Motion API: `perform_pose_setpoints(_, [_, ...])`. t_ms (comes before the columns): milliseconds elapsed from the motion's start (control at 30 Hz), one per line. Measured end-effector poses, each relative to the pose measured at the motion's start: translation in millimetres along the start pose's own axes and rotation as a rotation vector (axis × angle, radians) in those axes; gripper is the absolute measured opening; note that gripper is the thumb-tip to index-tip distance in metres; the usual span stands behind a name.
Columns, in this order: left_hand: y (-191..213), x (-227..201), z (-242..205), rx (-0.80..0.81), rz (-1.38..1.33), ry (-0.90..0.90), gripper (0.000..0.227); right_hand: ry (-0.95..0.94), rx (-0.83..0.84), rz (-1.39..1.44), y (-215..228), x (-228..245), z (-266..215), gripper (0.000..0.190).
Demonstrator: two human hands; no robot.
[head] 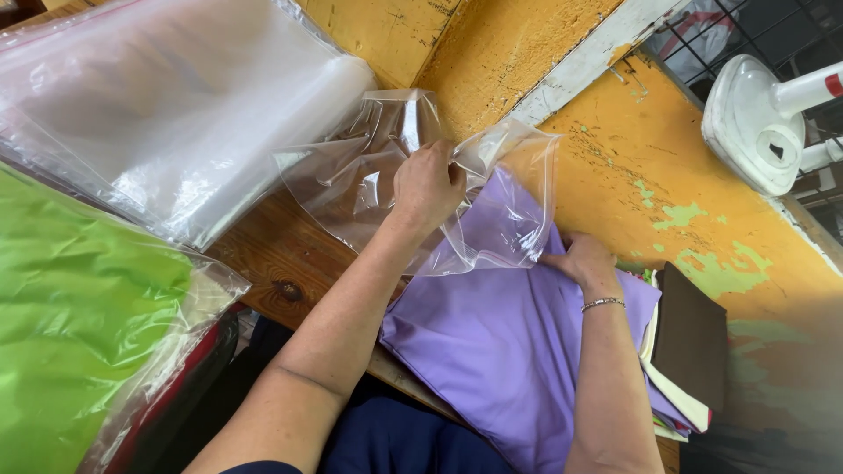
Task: The person takes a clear plastic bag from a stack, inserts a purple pillow into it, and then carefully smooths out the air and seals the bag.
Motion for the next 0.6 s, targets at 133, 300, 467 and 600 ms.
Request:
perform_pose_setpoints(133, [5.2, -3.0, -2.3, -0.01, -0.018, -0.013, 0.025, 0.022, -0.139, -0.096, -12.0, -39.7, 26.5, 0.028])
perform_pose_setpoints(300, [-3.0, 0.6, -2.8, -0.015, -0.014, -0.009, 0.026, -0.048, -0.014, -0.033, 2.0, -24.6, 5.9, 0.098])
perform_pose_setpoints(467, [-6.4, 5.0, -0.8, -0.006, -0.003, 0.007, 0.023, -0.084, 0.006, 0.071, -7.8, -35.8, 6.4, 0.079])
perform_pose_setpoints(600, [-8.2, 8.7, 1.0, 0.003, 0.021, 0.013, 0.022, 0.057, -0.307, -0.157, -2.5, -61.2, 18.0, 0.05])
Point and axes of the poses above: each hand's wrist, its own z-axis towards the middle knuckle, its own y-axis out of the back of the hand, x = y × z, the point moved 9 cm from there along z, towards the middle knuckle, and after that the axes turned 11 degrees about z, right-handed, at the moved point
